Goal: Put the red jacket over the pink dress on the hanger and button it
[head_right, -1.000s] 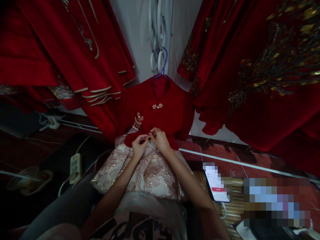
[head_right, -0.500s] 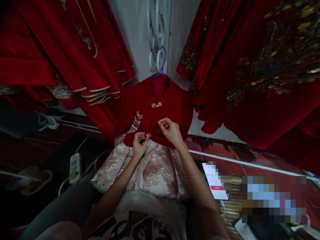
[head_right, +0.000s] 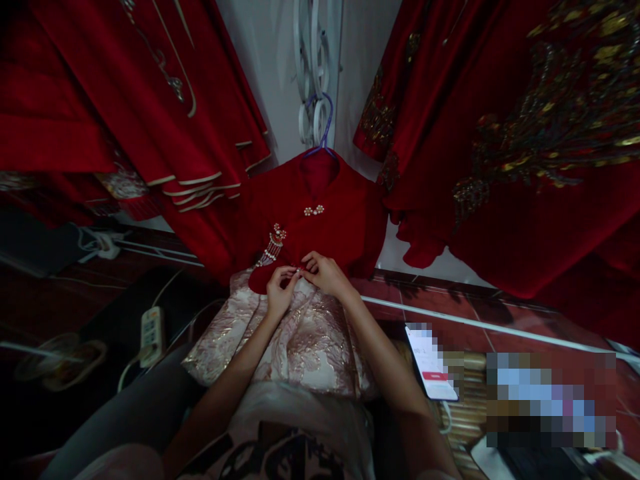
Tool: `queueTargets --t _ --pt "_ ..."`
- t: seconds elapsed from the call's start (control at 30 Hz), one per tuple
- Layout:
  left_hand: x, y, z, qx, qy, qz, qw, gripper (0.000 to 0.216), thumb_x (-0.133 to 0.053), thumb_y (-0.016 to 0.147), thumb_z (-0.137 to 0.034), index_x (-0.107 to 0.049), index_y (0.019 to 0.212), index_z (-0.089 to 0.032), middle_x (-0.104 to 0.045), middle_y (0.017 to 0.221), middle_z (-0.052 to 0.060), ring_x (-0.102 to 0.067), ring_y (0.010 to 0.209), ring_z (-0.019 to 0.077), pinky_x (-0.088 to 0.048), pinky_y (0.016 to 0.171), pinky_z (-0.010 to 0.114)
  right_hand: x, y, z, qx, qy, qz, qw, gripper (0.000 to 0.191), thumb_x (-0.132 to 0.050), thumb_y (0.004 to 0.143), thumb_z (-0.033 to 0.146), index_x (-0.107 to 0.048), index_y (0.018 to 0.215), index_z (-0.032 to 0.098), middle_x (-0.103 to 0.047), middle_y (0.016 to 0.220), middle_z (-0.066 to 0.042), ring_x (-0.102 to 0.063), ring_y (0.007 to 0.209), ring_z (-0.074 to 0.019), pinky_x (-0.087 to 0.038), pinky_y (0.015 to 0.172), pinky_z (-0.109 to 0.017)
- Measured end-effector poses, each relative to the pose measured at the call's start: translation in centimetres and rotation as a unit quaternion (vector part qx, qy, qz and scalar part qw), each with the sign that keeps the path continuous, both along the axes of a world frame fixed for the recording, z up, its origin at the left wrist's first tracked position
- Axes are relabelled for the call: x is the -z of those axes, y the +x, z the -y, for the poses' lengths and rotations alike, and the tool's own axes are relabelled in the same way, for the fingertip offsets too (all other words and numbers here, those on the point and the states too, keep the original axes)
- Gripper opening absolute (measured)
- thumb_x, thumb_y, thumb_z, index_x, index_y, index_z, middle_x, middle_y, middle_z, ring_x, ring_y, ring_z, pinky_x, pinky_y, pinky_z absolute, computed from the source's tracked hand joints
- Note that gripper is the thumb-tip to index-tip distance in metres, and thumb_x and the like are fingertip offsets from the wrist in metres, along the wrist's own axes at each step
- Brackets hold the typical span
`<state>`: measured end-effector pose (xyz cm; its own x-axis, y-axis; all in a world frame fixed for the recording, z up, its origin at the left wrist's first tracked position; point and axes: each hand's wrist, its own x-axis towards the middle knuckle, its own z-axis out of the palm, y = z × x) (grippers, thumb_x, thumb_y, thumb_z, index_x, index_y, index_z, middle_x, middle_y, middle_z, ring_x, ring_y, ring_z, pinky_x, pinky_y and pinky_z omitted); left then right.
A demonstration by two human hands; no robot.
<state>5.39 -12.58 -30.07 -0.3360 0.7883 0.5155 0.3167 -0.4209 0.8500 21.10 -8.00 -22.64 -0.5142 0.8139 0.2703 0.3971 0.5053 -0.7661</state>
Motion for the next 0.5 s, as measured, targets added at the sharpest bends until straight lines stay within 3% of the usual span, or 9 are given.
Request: queueTargets --t 0.33,0.5 --pt "-0.4 0.6 0.4 0.013 -0.026 0.092 0.995 0.023 -0.068 0.079 -0.038 -0.063 0.086 -0.017 -0.067 0.082 0.004 -0.064 0.077 0.0133 -0.053 0.076 0.027 -0.2 -0.3 0.6 0.004 0.001 0.012 1.000 0.016 -0.061 0.083 0.028 -0.061 0.096 0.018 -0.069 0.081 -0.003 -0.063 0.072 -0.0127 -0.050 0.067 -0.025" --pt "-2.7 -0.8 -1.6 0.043 -0.026 0.165 0.985 0.033 -0.068 0.077 -0.044 -0.065 0.098 -0.018 -0.068 0.088 0.006 -0.065 0.078 0.0139 -0.055 0.071 0.026 -2.5 2.0 0.6 -0.091 -0.095 -0.007 0.991 0.020 -0.063 0.082 0.034 -0.061 0.092 0.016 -0.068 0.082 -0.004 -0.064 0.074 -0.0129 -0.052 0.070 -0.027"
